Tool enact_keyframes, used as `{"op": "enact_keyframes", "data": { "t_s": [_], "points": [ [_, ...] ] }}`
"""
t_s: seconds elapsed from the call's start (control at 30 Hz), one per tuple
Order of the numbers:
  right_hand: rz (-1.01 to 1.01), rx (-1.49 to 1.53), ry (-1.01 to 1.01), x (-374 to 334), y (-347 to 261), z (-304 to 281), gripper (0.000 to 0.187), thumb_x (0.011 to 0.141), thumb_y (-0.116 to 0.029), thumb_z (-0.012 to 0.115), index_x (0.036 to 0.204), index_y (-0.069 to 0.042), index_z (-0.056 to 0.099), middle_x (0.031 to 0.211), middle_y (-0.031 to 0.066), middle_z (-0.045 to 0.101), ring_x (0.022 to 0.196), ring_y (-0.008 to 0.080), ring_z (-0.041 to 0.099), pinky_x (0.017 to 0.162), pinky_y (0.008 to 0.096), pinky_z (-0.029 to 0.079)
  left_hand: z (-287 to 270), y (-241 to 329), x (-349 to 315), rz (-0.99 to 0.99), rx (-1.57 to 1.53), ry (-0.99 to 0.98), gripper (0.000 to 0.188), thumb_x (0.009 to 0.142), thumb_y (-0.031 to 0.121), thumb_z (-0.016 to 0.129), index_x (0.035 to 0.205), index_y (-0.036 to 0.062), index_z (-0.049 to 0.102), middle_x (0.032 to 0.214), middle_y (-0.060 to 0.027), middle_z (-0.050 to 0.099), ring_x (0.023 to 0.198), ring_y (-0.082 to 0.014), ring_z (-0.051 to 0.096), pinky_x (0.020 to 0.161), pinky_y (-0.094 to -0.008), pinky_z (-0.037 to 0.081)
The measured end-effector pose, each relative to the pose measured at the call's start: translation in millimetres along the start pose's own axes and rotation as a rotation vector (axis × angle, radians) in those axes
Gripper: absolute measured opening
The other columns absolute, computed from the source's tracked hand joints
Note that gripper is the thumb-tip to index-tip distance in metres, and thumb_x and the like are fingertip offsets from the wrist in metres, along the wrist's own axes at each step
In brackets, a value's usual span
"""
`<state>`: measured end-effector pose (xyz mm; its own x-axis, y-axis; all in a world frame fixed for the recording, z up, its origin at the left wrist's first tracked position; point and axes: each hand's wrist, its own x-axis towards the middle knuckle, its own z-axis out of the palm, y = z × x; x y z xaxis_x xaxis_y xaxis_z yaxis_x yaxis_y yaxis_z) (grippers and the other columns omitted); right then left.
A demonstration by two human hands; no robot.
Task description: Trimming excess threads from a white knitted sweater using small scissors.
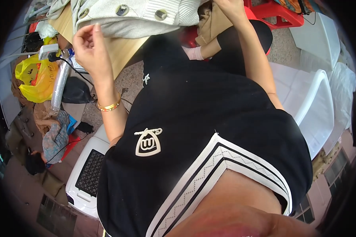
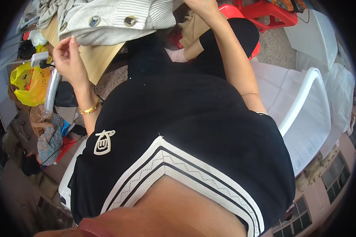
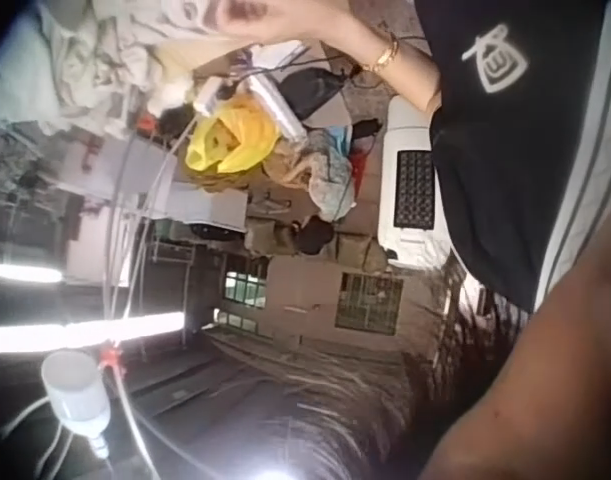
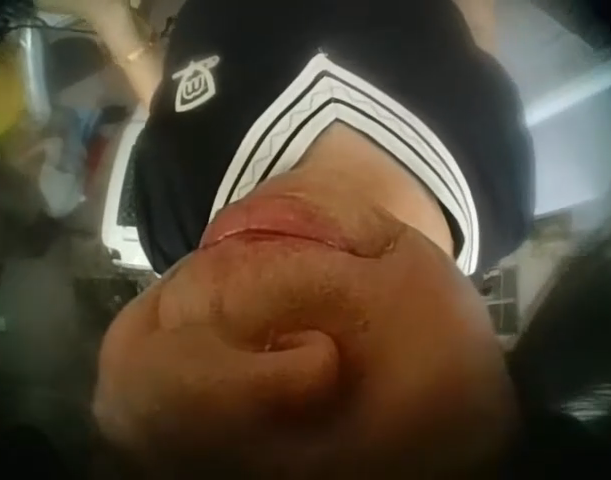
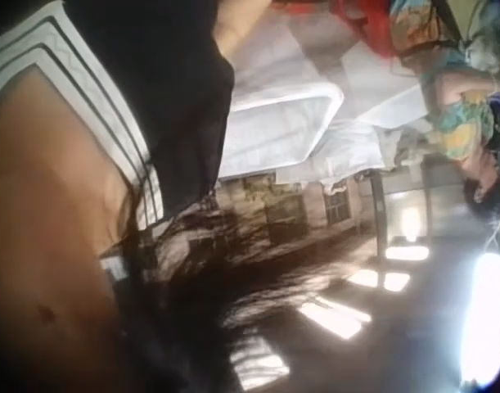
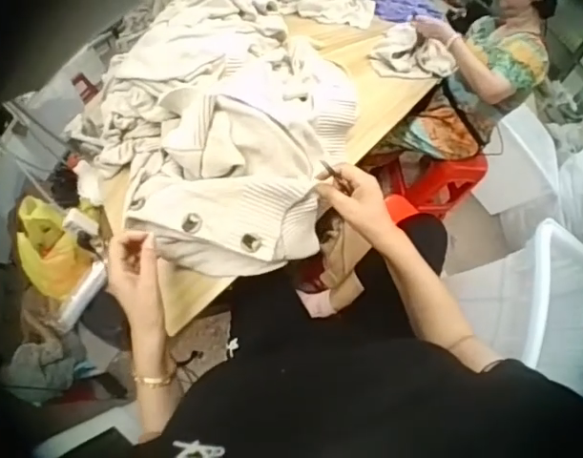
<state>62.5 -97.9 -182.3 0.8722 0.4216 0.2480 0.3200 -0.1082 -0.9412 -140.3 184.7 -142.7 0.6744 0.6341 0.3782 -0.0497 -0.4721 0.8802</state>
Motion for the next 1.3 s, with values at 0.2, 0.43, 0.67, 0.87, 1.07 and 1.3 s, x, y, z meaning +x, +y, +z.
{"op": "enact_keyframes", "data": {
  "t_s": [0.2, 0.43, 0.67, 0.87, 1.07, 1.3],
  "points": [
    [-0.03, 0.092, 0.032, -27.4, -25.3, 6.7, 0.022, 0.093, -0.003, 0.068, 0.114, 0.0, 0.063, 0.081, -0.0044, 0.055, 0.069, 0.0031, 0.047, 0.06, 0.0205, 0.039, 31.4, 33.9, -25.5, 0.409, 0.222, -0.204, 0.016, 0.086, 0.002, 0.073, 0.1, 0.0073, 0.071, 0.092, -0.0048, 0.063, 0.071, -0.0147, 0.056, 0.062, -0.0266, 0.046],
    [-0.192, -0.056, -0.142, -54.9, -45.7, 24.2, 0.027, 0.088, 0.002, 0.07, 0.115, -0.001, 0.063, 0.075, -0.0031, 0.055, 0.063, 0.0041, 0.049, 0.055, 0.0219, 0.039, 55.8, 36.9, -32.4, 0.429, 0.297, -0.29, 0.03, 0.082, 0.012, 0.082, 0.11, 0.008, 0.072, 0.094, -0.0034, 0.062, 0.072, -0.0132, 0.055, 0.064, -0.0255, 0.047],
    [-0.133, 0.031, -0.177, -64.7, -37.5, 41.9, 0.024, 0.09, -0.002, 0.07, 0.113, -0.001, 0.064, 0.07, -0.0005, 0.057, 0.061, 0.0051, 0.05, 0.055, 0.0231, 0.041, 69.0, 9.3, -33.3, 0.408, 0.352, -0.284, 0.035, 0.084, 0.016, 0.081, 0.116, 0.0063, 0.071, 0.091, -0.0057, 0.062, 0.078, -0.0177, 0.059, 0.071, -0.0315, 0.051],
    [-0.005, 0.077, -0.169, -64.8, -28.8, 41.6, 0.023, 0.091, -0.004, 0.07, 0.113, -0.001, 0.065, 0.071, -0.0006, 0.057, 0.061, 0.0054, 0.051, 0.055, 0.023, 0.041, 69.5, 4.6, -32.2, 0.461, 0.359, -0.29, 0.023, 0.098, 0.014, 0.064, 0.119, 0.005, 0.07, 0.093, -0.009, 0.063, 0.081, -0.0233, 0.06, 0.076, -0.0342, 0.051],
    [-0.135, 0.009, -0.172, -65.3, -34.0, 47.0, 0.024, 0.09, -0.003, 0.07, 0.114, -0.001, 0.065, 0.074, 0.0008, 0.059, 0.063, 0.006, 0.053, 0.056, 0.0233, 0.042, 71.0, 0.8, -28.3, 0.441, 0.297, -0.277, 0.023, 0.104, 0.014, 0.055, 0.118, 0.0041, 0.07, 0.094, -0.0103, 0.065, 0.084, -0.0242, 0.062, 0.078, -0.0341, 0.051],
    [-0.151, 0.055, -0.176, -49.6, -49.9, 58.4, 0.024, 0.088, -0.002, 0.072, 0.112, -0.001, 0.067, 0.076, 0.0028, 0.062, 0.062, 0.0089, 0.056, 0.056, 0.0249, 0.045, 70.2, 10.8, -25.6, 0.319, 0.212, -0.322, 0.019, 0.103, 0.012, 0.057, 0.113, 0.0025, 0.07, 0.095, -0.0112, 0.067, 0.083, -0.0234, 0.064, 0.076, -0.0333, 0.051]
  ]
}}
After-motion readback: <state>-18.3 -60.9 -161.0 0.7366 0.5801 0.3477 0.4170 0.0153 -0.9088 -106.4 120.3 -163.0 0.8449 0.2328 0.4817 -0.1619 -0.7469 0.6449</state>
